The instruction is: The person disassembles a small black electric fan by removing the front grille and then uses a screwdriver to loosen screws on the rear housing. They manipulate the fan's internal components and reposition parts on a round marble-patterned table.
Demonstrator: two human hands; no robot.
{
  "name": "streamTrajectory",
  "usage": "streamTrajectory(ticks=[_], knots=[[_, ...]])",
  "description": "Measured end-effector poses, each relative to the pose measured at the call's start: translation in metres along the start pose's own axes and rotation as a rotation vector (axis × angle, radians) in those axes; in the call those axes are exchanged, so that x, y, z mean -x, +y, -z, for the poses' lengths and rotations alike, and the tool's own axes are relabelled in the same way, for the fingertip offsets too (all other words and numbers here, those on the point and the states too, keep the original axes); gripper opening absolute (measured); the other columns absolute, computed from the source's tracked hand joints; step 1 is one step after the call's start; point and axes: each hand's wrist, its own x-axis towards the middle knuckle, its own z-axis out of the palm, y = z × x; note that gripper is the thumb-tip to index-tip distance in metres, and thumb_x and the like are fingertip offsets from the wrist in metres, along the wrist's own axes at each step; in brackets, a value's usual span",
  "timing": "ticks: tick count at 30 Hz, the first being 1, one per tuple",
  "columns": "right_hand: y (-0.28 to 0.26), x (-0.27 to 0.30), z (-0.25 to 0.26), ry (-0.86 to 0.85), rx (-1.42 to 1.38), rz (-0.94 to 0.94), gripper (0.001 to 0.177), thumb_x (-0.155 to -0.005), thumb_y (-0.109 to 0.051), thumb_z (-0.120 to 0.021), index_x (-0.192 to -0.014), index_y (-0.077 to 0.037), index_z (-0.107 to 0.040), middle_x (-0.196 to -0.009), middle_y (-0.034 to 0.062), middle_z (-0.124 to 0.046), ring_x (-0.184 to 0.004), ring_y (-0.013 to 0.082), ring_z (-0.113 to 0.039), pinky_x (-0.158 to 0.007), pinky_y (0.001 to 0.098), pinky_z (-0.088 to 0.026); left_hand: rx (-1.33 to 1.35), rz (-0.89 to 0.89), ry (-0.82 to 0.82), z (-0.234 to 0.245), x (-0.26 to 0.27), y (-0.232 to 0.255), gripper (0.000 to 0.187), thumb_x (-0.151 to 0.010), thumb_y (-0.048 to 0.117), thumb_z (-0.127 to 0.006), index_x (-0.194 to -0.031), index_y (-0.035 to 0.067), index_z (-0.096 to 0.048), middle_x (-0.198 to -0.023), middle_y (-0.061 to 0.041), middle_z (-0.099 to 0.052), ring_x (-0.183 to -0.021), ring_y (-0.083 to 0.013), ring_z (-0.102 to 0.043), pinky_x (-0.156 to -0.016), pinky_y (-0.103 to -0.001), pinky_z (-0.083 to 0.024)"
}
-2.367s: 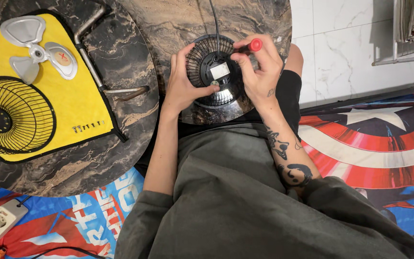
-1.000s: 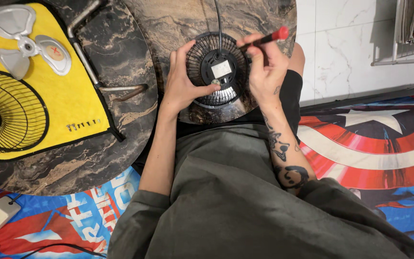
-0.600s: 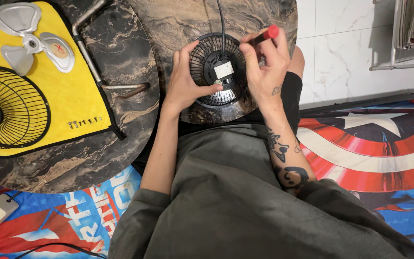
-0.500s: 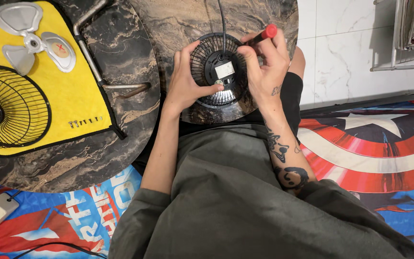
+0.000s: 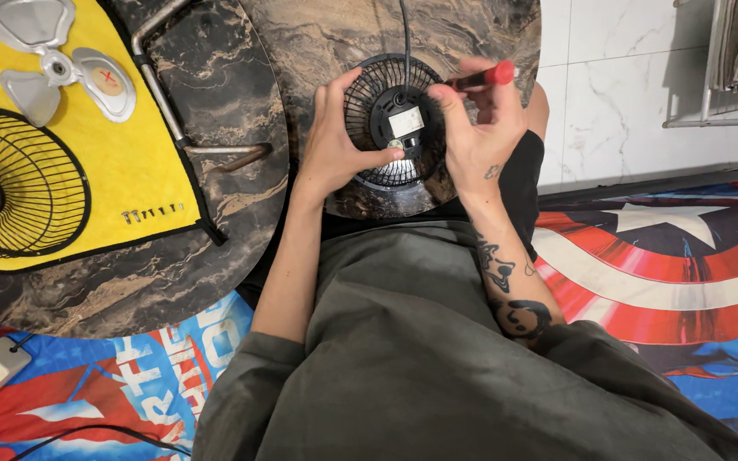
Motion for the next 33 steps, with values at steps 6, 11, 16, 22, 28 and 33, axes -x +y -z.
streamTrajectory(ticks=[6,11,16,22,28,33], knots=[[0.011,0.001,0.001,-0.002,0.010,0.057,0.024,-0.098,-0.001,-0.084,-0.110,0.004,-0.064,-0.108,0.0084,-0.068,-0.098,0.0145,-0.068,-0.090,0.0274,-0.056,-0.025,0.050,-0.021,-0.003,-0.002,-0.007,0.119,-0.058,0.042,-0.102,-0.154,0.015,-0.036,-0.138,-0.013,-0.047,-0.134,-0.0333,-0.053,-0.109,-0.046,-0.047],[0.012,-0.002,0.006,-0.055,-0.021,0.011,0.013,-0.103,-0.001,-0.072,-0.112,0.004,-0.065,-0.107,0.0097,-0.073,-0.098,0.0158,-0.070,-0.092,0.0278,-0.056,-0.031,0.022,-0.013,-0.002,-0.002,-0.009,0.120,-0.058,0.043,-0.103,-0.155,0.016,-0.036,-0.137,-0.012,-0.047,-0.134,-0.0339,-0.053,-0.110,-0.047,-0.047],[0.017,-0.003,0.011,-0.181,0.129,0.145,0.007,-0.109,0.001,-0.061,-0.111,0.005,-0.067,-0.115,0.0124,-0.077,-0.108,0.0174,-0.074,-0.099,0.0271,-0.057,-0.013,0.027,-0.021,-0.002,-0.001,-0.007,0.119,-0.059,0.044,-0.103,-0.154,0.017,-0.036,-0.137,-0.013,-0.047,-0.134,-0.0343,-0.054,-0.110,-0.047,-0.048],[0.011,-0.004,0.012,-0.183,-0.047,0.017,0.017,-0.112,0.000,-0.059,-0.127,0.007,-0.062,-0.118,0.0121,-0.073,-0.114,0.0161,-0.070,-0.104,0.0272,-0.054,-0.008,0.022,-0.016,-0.001,-0.003,-0.007,0.119,-0.059,0.045,-0.102,-0.154,0.016,-0.037,-0.136,-0.013,-0.048,-0.134,-0.0352,-0.054,-0.110,-0.047,-0.047],[-0.019,-0.010,0.018,-0.155,0.277,0.142,0.009,-0.105,-0.001,-0.072,-0.112,0.004,-0.071,-0.109,0.0123,-0.077,-0.103,0.0181,-0.076,-0.094,0.0277,-0.059,0.003,0.015,-0.014,-0.003,-0.003,-0.008,0.119,-0.060,0.045,-0.101,-0.154,0.015,-0.036,-0.138,-0.013,-0.047,-0.136,-0.0353,-0.053,-0.111,-0.047,-0.047],[-0.031,-0.014,0.018,-0.126,0.482,0.239,0.016,-0.096,-0.007,-0.086,-0.101,0.002,-0.074,-0.098,0.0118,-0.077,-0.089,0.0208,-0.070,-0.083,0.0312,-0.052,-0.020,0.015,-0.006,-0.003,-0.001,-0.010,0.119,-0.060,0.045,-0.102,-0.155,0.015,-0.036,-0.140,-0.012,-0.047,-0.137,-0.0353,-0.053,-0.111,-0.048,-0.048]])
